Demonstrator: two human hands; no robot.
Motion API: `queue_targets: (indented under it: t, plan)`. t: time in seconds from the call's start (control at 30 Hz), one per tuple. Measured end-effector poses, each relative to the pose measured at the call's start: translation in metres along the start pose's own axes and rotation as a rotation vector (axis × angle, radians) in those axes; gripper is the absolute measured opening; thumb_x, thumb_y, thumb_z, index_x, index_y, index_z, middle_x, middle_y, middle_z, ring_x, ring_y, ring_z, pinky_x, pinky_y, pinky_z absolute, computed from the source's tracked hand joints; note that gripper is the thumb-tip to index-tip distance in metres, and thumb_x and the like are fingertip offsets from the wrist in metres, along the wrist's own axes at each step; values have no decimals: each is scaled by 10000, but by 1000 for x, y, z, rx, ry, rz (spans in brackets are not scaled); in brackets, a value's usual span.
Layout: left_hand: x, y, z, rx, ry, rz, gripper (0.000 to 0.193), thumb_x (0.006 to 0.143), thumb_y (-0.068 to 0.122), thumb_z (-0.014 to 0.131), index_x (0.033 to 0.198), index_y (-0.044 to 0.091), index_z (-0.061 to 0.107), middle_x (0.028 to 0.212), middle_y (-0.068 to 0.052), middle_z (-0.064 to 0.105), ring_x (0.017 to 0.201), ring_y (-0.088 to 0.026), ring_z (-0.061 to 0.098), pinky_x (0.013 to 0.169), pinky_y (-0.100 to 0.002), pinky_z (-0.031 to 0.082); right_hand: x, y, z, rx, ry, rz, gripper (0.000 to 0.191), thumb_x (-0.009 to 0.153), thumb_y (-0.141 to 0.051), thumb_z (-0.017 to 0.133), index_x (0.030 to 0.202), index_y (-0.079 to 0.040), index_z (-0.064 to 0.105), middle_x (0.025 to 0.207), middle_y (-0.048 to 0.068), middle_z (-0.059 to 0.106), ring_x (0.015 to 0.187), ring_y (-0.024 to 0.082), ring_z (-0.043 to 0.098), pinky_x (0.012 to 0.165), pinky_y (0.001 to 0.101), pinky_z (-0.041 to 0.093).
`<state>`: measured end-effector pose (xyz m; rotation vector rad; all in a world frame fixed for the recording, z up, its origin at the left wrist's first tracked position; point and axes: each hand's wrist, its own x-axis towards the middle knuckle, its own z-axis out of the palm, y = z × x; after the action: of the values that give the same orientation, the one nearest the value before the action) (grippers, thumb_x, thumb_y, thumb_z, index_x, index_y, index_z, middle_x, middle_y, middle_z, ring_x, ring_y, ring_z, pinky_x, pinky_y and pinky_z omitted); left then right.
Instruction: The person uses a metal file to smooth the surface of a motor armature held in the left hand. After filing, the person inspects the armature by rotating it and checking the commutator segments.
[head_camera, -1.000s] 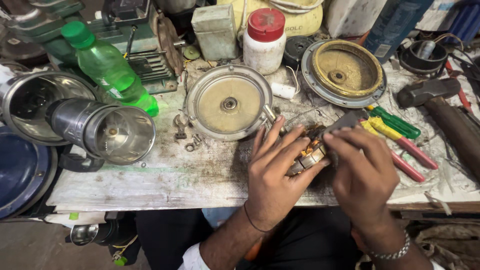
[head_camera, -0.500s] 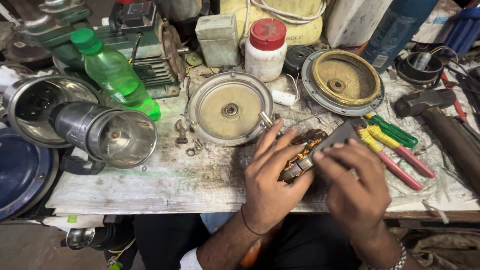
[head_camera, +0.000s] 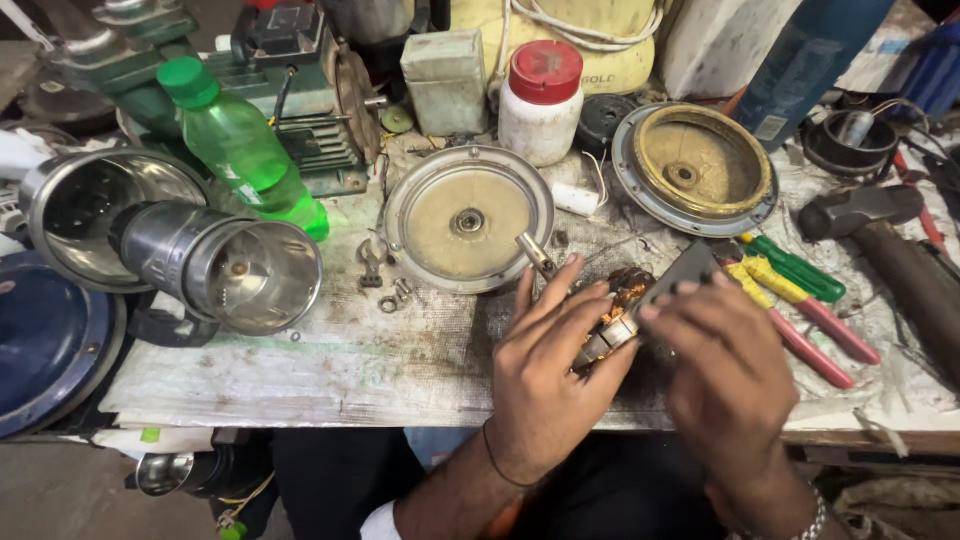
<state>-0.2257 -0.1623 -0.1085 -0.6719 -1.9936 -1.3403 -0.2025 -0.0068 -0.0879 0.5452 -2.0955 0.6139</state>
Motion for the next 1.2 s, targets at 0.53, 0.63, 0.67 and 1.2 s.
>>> queue_targets:
  t: [0.53,0.63,0.67,1.2]
  plan:
    - [0,4,1,-27,-10,-16,303,817,73,801,1094,-7,706,1229,-158,748,1368,-375,642,1230,-602,391,-6,-2,-3,39,-10,-71,278,879,137,611,1076,-11,739,1061,138,715,1134,319,701,1153,529,513]
    - [-1,3,0,-9,-8,-1,322,799,71,794,1102,-6,716,1226,-156,750,1366,-376,642,1229,-598,394,-8,-1,-1,39,10,-46,271,879,122,619,1086,-11,733,1076,129,715,1148,311,700,1143,500,516]
    - [-1,3,0,-1,-6,6,319,797,58,783,1104,-2,719,1228,-151,754,1376,-374,644,1243,-597,393,-8,-1,-1,47,6,-94,249,861,101,646,1063,-13,736,1046,121,718,1117,313,697,1140,521,508]
    - [3,3,3,-21,13,10,314,789,53,792,1084,-12,706,1191,-165,755,1339,-384,655,1227,-607,395,-4,1,0,20,40,-62,271,883,146,615,1074,-7,733,1061,143,720,1139,323,697,1169,535,492]
